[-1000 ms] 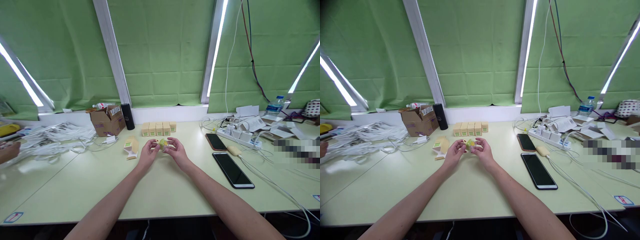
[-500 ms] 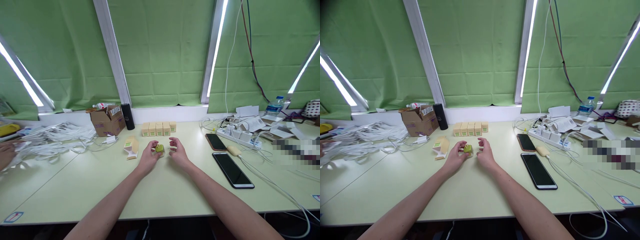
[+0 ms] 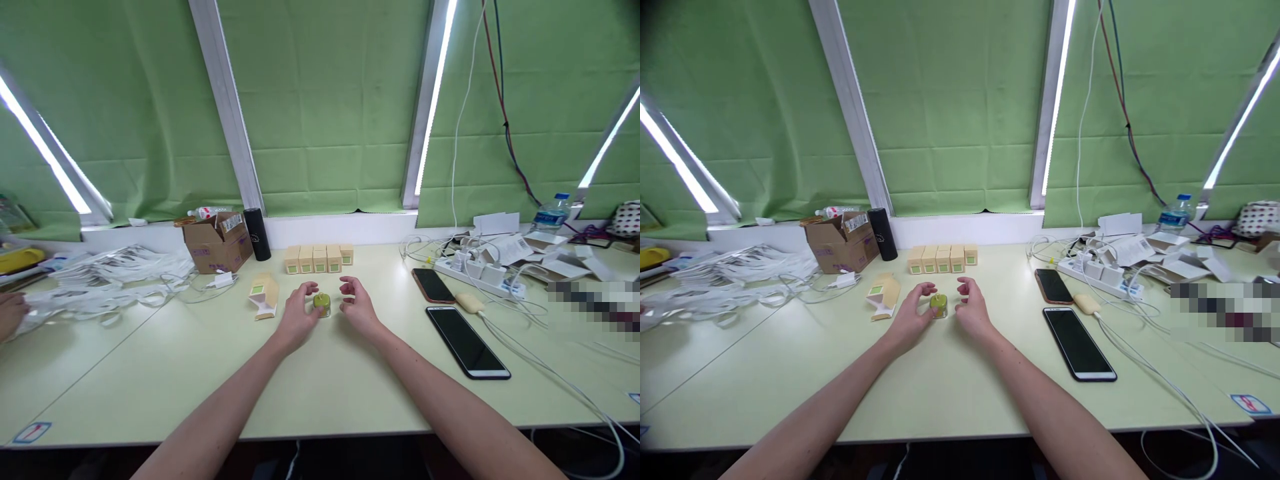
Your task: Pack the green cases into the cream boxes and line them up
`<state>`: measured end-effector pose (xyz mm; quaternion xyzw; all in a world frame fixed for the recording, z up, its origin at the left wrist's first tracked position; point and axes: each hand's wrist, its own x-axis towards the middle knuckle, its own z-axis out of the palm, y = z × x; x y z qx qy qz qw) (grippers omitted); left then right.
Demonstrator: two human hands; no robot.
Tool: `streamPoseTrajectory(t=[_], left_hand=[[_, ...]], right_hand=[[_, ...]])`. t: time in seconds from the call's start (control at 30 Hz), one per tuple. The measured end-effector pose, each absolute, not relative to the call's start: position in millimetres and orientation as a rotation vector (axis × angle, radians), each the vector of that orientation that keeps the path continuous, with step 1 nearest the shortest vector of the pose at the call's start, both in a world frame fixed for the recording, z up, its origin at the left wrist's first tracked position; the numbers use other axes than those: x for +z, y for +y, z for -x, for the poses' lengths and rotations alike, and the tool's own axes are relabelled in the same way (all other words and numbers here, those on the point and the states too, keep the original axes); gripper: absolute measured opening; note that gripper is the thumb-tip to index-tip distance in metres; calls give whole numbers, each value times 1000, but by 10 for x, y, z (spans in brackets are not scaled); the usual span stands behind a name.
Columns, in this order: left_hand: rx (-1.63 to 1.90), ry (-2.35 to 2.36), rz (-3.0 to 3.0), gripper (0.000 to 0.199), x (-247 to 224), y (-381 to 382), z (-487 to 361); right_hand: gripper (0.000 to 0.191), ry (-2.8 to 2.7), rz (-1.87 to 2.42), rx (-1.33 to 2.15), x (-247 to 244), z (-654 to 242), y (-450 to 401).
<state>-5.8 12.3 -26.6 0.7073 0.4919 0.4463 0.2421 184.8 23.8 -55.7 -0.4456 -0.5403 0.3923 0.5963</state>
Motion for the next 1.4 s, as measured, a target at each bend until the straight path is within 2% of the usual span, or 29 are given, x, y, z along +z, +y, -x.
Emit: streamPoseTrajectory(t=[0.1,0.3,0.4,0.53,0.63,0.73,0.83,0.93,1.03,1.1,1.23,1.4], left_hand=[[1304,1577,-2028,41,-164,182,160],[1265,2398,-2052,53,33,306,535],[1071,2626,-1997,67,49,367,707],[711,2673,-1929,74,41,421,809],[544,2610,-1934,73,52,407,792],[537,2533,-2017,66,64,359,730],[770,2474,-2164,60,54,320,649],[1226,2278,-2393,56,20,302,547],[1669,1869,-2656,56,-12,265,414],[1823,1544,-2788,60,-23,217,314],[1862,1140,-2995,57,-16,97,128],[1820,796,-3122,53,8,-19,7]], right_hand=[[65,-1253,1049,899,-537,-1860,223],[61,-1237,1082,872,-499,-1874,192],[58,-1240,1104,864,-489,-1874,183],[54,-1252,1108,822,-495,-1874,193],[51,-1285,1102,782,-497,-1870,195],[49,-1331,1097,724,-471,-1860,163],[45,-1388,1078,635,-417,-1842,91],[38,-1466,1018,524,-352,-1817,7],[30,-1539,957,453,-284,-1784,-68],[28,-1549,945,445,-240,-1756,-108],[41,-1535,936,490,-185,-1702,-163],[42,-1529,917,543,-195,-1684,-183]])
